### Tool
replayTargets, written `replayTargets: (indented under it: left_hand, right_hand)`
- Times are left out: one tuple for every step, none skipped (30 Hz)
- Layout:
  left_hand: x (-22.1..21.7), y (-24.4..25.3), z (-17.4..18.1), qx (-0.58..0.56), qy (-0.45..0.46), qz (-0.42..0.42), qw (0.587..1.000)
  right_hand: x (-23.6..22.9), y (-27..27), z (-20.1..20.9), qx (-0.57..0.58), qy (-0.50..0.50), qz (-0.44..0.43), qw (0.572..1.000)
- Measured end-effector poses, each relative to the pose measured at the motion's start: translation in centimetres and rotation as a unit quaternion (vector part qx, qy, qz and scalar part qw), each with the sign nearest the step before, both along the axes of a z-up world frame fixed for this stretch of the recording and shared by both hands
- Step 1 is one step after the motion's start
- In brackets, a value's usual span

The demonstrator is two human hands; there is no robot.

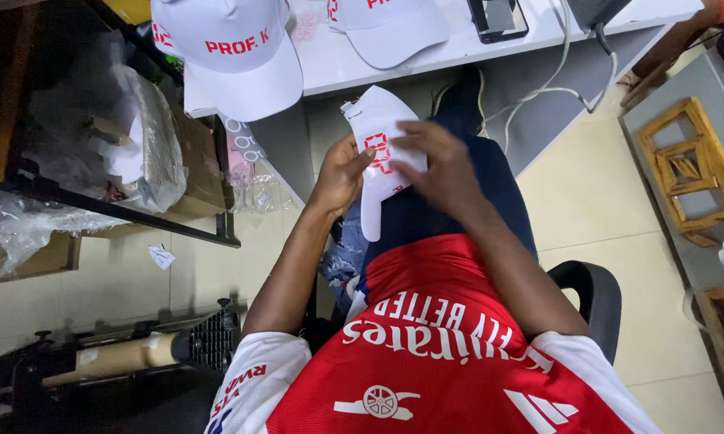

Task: The person uses a handheld iron to press a red logo onto white baseball caps. They hold the cap in one hand and apply the iron to the logo area repeatedly, then place the finished cap on a table with others.

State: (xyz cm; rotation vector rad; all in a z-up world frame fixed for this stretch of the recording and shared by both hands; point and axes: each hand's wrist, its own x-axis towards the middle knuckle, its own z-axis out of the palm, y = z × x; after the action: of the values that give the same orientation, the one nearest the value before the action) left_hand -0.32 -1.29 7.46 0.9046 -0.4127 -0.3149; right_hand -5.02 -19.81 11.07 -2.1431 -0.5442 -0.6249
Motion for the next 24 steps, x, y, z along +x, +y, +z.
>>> replayTargets:
  left_hand:
    - [-0.1,0.1,0.1,-0.001,0.0,0.0,1.0]
    - [-0.2,0.2,0.2,-0.005,0.009,0.01,1.0]
    - [-0.2,0.4,0.3,-0.01,0.018,0.019,1.0]
    - [-0.2,0.5,0.1,-0.012,0.018,0.021,1.0]
    - [-0.1,0.7,-0.1,-0.005,0.034,0.011,0.999]
    - [0.1,0.8,-0.2,0.003,0.047,0.002,0.999]
    - [0.3,0.6,-0.6,0.0,0.046,0.004,0.999]
    - [0.5,0.5,-1.0,-0.015,0.044,0.008,0.999]
    - [0.7,0.3,-1.4,-0.03,0.041,0.013,0.999]
    - [0.5,0.4,-0.9,-0.03,0.038,0.011,0.999]
    - [0.3,0.4,-0.4,-0.015,0.036,0.02,0.999]
    - [0.0,0.4,0.0,0.001,0.034,0.026,0.999]
    - [-0.2,0.3,0.5,0.002,0.032,0.023,0.999]
    - [-0.3,0.3,0.9,0.001,0.023,0.027,0.999]
    - [-0.5,0.3,1.4,-0.001,0.014,0.031,0.999]
    - [-0.4,0.1,1.3,0.001,0.012,0.03,0.999]
    - [-0.3,0.1,1.2,-0.008,0.015,0.029,0.999]
    - [-0.3,0.0,1.1,-0.017,0.019,0.031,0.999]
    - [-0.1,0.0,0.9,-0.016,0.018,0.032,0.999]
    - [0.0,-0.1,0.7,-0.022,0.017,0.033,0.999]
    - [0.1,-0.1,0.6,-0.027,0.017,0.035,0.999]
    - [0.0,-0.1,0.9,-0.029,0.014,0.037,0.999]
    - [-0.1,0.0,1.3,-0.015,0.027,0.042,0.999]
    - [-0.1,0.0,1.7,-0.003,0.04,0.045,0.998]
  right_hand:
    - [0.4,-1.3,0.3,-0.001,0.0,0.0,1.0]
    - [0.9,-2.7,0.6,0.021,-0.039,-0.032,0.999]
    - [1.5,-4.0,1.0,0.043,-0.078,-0.063,0.994]
    - [1.6,-5.2,1.5,0.041,-0.078,-0.061,0.994]
    - [1.7,-6.3,1.9,0.096,-0.091,-0.12,0.984]
    - [2.0,-7.5,2.5,0.149,-0.106,-0.177,0.967]
    - [3.5,-10.1,1.4,0.147,-0.108,-0.174,0.968]
    - [4.9,-12.7,0.2,0.169,-0.154,-0.249,0.941]
    - [6.4,-15.4,-0.8,0.189,-0.202,-0.32,0.906]
    - [7.5,-17.1,-0.7,0.189,-0.205,-0.321,0.905]
    - [8.6,-19.0,-0.6,0.173,-0.206,-0.37,0.889]
    - [9.4,-20.9,-0.6,0.157,-0.207,-0.42,0.87]
    - [10.9,-22.8,-1.0,0.158,-0.209,-0.423,0.868]
    - [12.4,-24.6,-1.5,0.122,-0.203,-0.453,0.859]
    - [14.0,-26.5,-1.9,0.087,-0.196,-0.482,0.849]
    - [14.4,-26.9,-1.5,0.089,-0.197,-0.483,0.848]
    - [14.9,-27.1,-1.1,0.072,-0.205,-0.474,0.853]
    - [15.5,-27.3,-0.7,0.055,-0.212,-0.463,0.859]
    - [16.2,-28.2,-1.0,0.057,-0.212,-0.462,0.859]
    - [17.1,-29.0,-1.2,0.067,-0.216,-0.436,0.871]
    - [17.9,-29.7,-1.3,0.078,-0.22,-0.409,0.882]
    - [18.6,-30.3,-1.5,0.079,-0.224,-0.406,0.883]
    - [19.2,-30.9,-1.6,0.088,-0.207,-0.377,0.898]
    - [19.9,-31.5,-1.7,0.095,-0.191,-0.348,0.913]
